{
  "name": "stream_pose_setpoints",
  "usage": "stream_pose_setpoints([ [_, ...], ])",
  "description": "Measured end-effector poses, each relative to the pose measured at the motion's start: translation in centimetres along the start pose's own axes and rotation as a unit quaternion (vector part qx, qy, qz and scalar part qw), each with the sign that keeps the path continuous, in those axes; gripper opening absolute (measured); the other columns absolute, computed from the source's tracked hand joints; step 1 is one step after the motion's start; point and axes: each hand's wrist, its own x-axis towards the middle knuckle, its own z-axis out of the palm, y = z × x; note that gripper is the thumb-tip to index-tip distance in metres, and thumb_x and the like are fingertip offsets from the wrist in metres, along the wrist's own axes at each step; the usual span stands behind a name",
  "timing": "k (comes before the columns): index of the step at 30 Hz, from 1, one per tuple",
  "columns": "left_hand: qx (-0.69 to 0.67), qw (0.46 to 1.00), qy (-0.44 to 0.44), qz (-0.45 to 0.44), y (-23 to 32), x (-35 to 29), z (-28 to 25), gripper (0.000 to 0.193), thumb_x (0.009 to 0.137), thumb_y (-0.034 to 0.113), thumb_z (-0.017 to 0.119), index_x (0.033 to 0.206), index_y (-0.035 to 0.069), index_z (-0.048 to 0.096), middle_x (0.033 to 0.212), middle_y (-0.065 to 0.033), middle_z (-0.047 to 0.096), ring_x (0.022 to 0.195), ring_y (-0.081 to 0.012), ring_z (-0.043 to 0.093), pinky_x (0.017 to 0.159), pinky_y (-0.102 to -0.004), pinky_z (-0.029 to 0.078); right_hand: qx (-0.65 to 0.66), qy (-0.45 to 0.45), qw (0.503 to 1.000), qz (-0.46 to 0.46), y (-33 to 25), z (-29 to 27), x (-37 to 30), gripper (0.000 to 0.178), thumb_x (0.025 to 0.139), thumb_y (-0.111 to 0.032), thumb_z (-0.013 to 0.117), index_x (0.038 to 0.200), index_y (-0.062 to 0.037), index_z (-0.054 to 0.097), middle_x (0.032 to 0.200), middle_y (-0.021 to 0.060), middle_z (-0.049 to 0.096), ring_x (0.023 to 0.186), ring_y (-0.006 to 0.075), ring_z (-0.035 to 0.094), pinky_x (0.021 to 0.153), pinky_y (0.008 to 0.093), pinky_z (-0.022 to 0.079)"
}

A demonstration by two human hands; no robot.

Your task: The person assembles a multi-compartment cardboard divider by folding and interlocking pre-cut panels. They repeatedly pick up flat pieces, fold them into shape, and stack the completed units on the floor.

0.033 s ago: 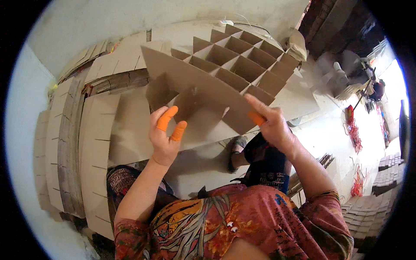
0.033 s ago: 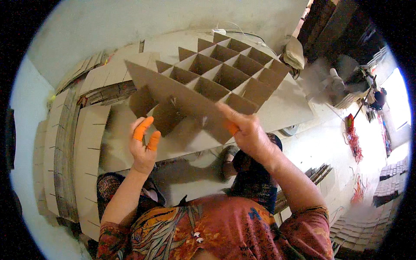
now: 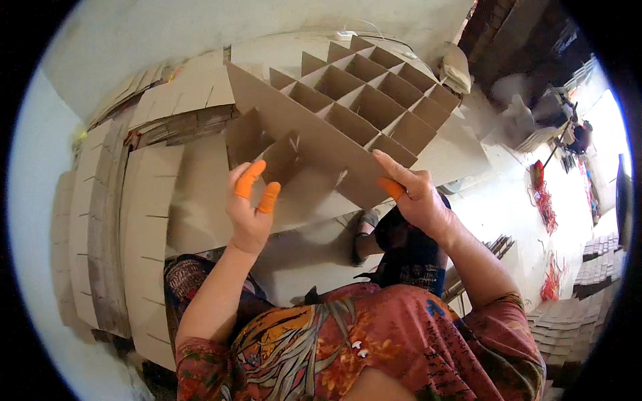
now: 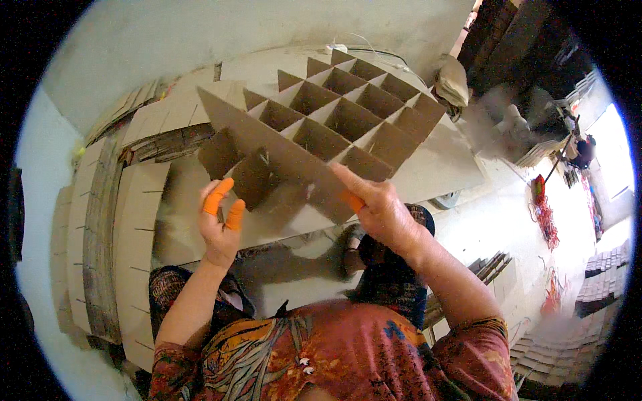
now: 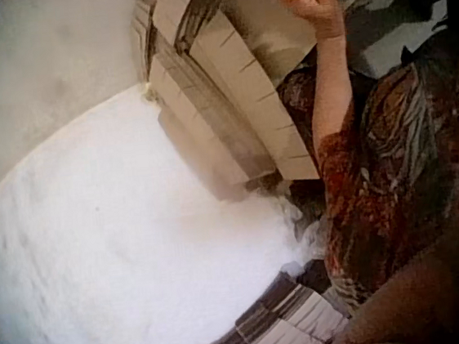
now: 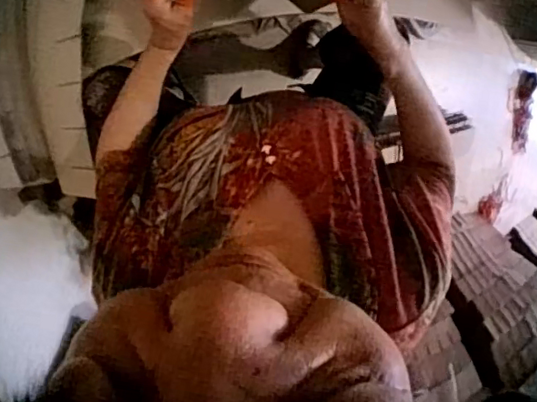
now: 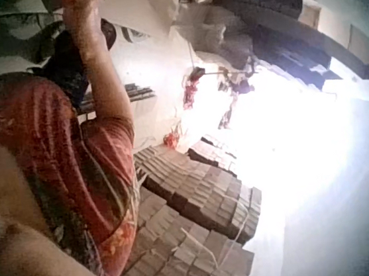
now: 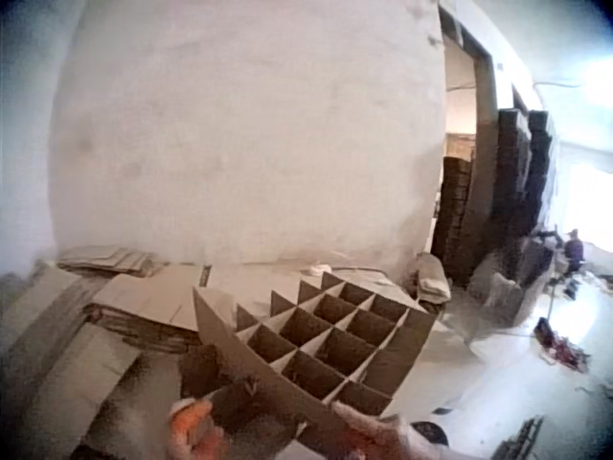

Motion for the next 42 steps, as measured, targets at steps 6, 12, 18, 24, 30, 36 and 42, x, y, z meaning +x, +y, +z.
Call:
stream_pose_setpoints([
  [6, 0.025, 0.997, 0.059, -0.051, -2.2, 1.1, -0.9, 0.04, 0.083, 0.014, 0.066, 0.119, 0.003, 0.052, 0.112, -0.0061, 0.052, 0.092, -0.0171, 0.048, 0.082, -0.0281, 0.04, -0.069, 0.041, 0.997, 0.003, 0.9, 0.6, -1.7, 0.047, 0.08, -0.003, 0.063, 0.126, -0.0059, 0.049, 0.095, 0.0232, 0.062, 0.084, 0.0383, 0.062, 0.069, 0.0358, 0.051],
  [12, -0.018, 0.984, 0.064, -0.166, -4.1, 2.0, -1.2, 0.044, 0.083, 0.011, 0.066, 0.122, 0.002, 0.049, 0.115, -0.0087, 0.051, 0.104, -0.0197, 0.048, 0.092, -0.0325, 0.037, -0.204, 0.131, 0.952, -0.184, -2.0, -1.4, 6.2, 0.061, 0.077, -0.014, 0.066, 0.131, -0.002, 0.041, 0.081, 0.0167, 0.063, 0.073, 0.038, 0.061, 0.065, 0.0403, 0.05],
  [18, -0.027, 0.98, 0.078, -0.18, -3.8, 2.6, 0.0, 0.052, 0.084, 0.012, 0.065, 0.129, 0.001, 0.041, 0.124, -0.0138, 0.048, 0.116, -0.0226, 0.043, 0.1, -0.0322, 0.032, -0.166, -0.082, 0.981, -0.063, -1.3, 3.2, 9.9, 0.053, 0.08, -0.01, 0.051, 0.13, -0.0006, 0.037, 0.077, 0.0224, 0.061, 0.071, 0.0386, 0.061, 0.063, 0.0464, 0.048],
  [24, -0.089, 0.945, -0.076, -0.307, -4.3, 2.5, -0.7, 0.037, 0.086, 0.011, 0.061, 0.119, -0.003, 0.052, 0.11, -0.0132, 0.061, 0.097, -0.018, 0.055, 0.087, -0.0286, 0.041, -0.209, -0.149, 0.966, -0.04, -4.0, 1.8, 10.1, 0.054, 0.078, -0.011, 0.051, 0.129, -0.0024, 0.039, 0.072, 0.0218, 0.061, 0.07, 0.0379, 0.062, 0.063, 0.0468, 0.049],
  [30, -0.072, 0.947, -0.066, -0.306, -5.8, 1.5, 0.8, 0.025, 0.087, 0.008, 0.058, 0.108, -0.004, 0.059, 0.092, -0.0106, 0.067, 0.082, -0.0146, 0.059, 0.075, -0.0277, 0.045, -0.241, -0.164, 0.956, -0.035, -4.3, 1.1, 10.9, 0.055, 0.077, -0.01, 0.051, 0.13, -0.0031, 0.039, 0.072, 0.0222, 0.061, 0.069, 0.0383, 0.062, 0.061, 0.0479, 0.049],
  [36, -0.102, 0.96, -0.042, -0.257, -5.3, 1.4, 1.1, 0.022, 0.087, 0.008, 0.058, 0.106, -0.003, 0.061, 0.091, -0.0107, 0.067, 0.083, -0.0143, 0.058, 0.075, -0.0269, 0.045, -0.248, -0.14, 0.958, -0.037, -3.5, 1.4, 10.1, 0.055, 0.077, -0.01, 0.051, 0.131, -0.0021, 0.038, 0.071, 0.0213, 0.062, 0.067, 0.0376, 0.062, 0.058, 0.0473, 0.049],
  [42, 0.027, 0.967, -0.073, -0.243, -7.1, 1.4, 0.3, 0.015, 0.086, 0.009, 0.057, 0.096, -0.003, 0.061, 0.077, -0.0148, 0.063, 0.067, -0.019, 0.056, 0.062, -0.0308, 0.044, -0.271, -0.162, 0.948, -0.04, -2.9, 2.2, 8.8, 0.054, 0.078, -0.01, 0.051, 0.13, -0.0011, 0.038, 0.066, 0.0187, 0.061, 0.062, 0.0366, 0.062, 0.055, 0.0465, 0.049],
])
